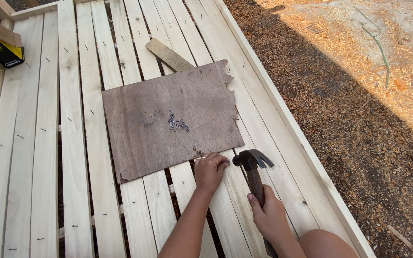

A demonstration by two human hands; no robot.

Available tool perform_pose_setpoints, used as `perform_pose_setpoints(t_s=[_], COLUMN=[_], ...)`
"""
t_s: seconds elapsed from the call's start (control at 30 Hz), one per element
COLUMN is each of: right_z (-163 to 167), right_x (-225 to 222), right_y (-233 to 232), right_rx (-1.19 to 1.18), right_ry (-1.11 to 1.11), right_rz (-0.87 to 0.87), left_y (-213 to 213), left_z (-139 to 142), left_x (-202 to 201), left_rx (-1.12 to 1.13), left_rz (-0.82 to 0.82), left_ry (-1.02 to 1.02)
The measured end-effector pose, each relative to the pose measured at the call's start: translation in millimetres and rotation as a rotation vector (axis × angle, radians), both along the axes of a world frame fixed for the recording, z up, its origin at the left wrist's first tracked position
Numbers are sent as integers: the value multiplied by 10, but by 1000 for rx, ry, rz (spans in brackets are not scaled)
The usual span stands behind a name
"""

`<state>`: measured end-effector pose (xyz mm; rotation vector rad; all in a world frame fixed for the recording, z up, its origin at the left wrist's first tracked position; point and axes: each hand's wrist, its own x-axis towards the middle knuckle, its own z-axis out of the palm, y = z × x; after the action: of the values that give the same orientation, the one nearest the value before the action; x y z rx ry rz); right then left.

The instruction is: The person sits at a large slatted wooden frame outdoors and hammers nails into the slats, taking nails one at a time from a piece of plywood holding a pile of nails and driving them into the wood with a claw hammer by hand.

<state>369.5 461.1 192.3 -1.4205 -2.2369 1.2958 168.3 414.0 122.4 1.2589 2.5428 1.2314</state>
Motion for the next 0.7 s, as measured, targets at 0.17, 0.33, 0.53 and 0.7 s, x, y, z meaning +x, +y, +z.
perform_pose_setpoints(t_s=[0.17,0.33,0.53,0.7], right_z=[53,142,179,131], right_x=[0,-58,-87,-52], right_y=[-63,-121,-114,-112], right_rx=[129,149,116,195], right_ry=[57,16,-157,91], right_rz=[30,60,79,46], left_y=[2,-5,-9,-16], left_z=[-24,-27,3,-12], left_x=[2,-9,21,22], left_rx=[-20,-19,28,53], left_rz=[13,16,9,3], left_ry=[-31,-63,-9,7])
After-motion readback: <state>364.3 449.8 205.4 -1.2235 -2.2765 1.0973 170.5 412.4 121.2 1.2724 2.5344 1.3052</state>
